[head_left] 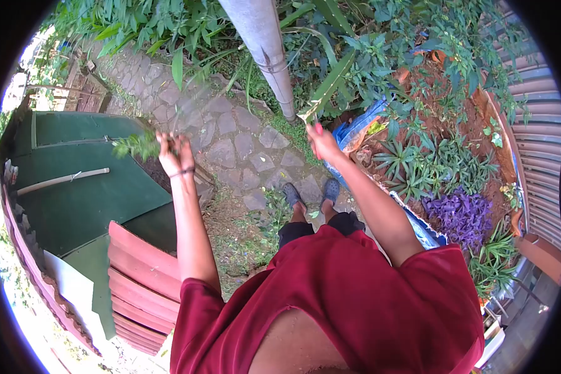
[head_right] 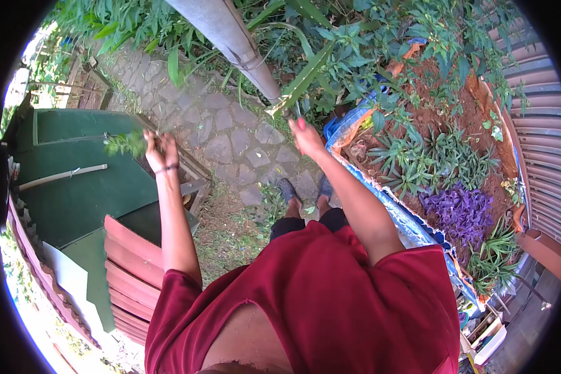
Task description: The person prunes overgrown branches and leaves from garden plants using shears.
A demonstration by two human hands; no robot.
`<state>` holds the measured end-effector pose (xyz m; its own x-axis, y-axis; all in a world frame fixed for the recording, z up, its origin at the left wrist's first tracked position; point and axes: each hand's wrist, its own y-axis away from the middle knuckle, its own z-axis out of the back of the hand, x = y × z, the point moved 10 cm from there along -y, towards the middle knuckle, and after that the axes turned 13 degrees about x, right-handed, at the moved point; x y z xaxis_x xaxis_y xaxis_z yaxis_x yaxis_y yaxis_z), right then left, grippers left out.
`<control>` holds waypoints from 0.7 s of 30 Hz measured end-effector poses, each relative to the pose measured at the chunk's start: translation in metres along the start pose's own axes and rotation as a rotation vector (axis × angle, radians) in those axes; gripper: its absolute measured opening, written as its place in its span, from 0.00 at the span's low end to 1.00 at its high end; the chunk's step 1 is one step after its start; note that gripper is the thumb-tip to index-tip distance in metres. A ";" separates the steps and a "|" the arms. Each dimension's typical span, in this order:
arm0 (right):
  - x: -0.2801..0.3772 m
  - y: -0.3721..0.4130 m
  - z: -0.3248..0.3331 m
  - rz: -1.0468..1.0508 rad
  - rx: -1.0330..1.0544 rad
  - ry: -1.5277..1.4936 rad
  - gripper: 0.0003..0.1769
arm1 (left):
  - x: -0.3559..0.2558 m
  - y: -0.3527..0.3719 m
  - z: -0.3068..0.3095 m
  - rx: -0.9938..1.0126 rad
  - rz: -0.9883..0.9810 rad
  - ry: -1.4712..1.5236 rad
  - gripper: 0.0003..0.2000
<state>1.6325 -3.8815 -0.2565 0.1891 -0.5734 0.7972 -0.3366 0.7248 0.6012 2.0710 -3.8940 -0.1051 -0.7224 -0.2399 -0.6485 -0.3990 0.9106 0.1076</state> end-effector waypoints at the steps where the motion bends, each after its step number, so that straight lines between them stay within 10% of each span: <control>1: -0.020 0.022 -0.006 -0.048 0.021 -0.029 0.29 | -0.005 0.022 0.040 -0.117 -0.013 -0.027 0.11; 7: -0.171 0.112 -0.037 -0.288 0.258 0.042 0.27 | 0.005 0.168 0.264 -0.345 0.319 -0.715 0.12; 11: -0.160 0.167 -0.050 -0.383 0.362 0.216 0.28 | 0.037 0.234 0.370 0.052 0.518 -1.118 0.17; 13: -0.143 0.175 -0.050 -0.372 0.362 0.279 0.29 | 0.037 0.267 0.324 0.275 1.031 -1.817 0.28; 16: -0.118 0.169 -0.045 -0.313 0.343 0.322 0.29 | 0.050 0.275 0.288 0.451 1.308 -2.072 0.41; 21: -0.038 0.175 -0.047 -0.326 0.326 0.342 0.26 | 0.097 0.198 0.210 0.576 1.040 -1.824 0.44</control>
<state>1.6096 -3.7148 -0.1791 0.6002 -0.5519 0.5790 -0.4675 0.3453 0.8138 2.0411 -3.6666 -0.3050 0.8150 0.4497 -0.3654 0.0906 0.5240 0.8469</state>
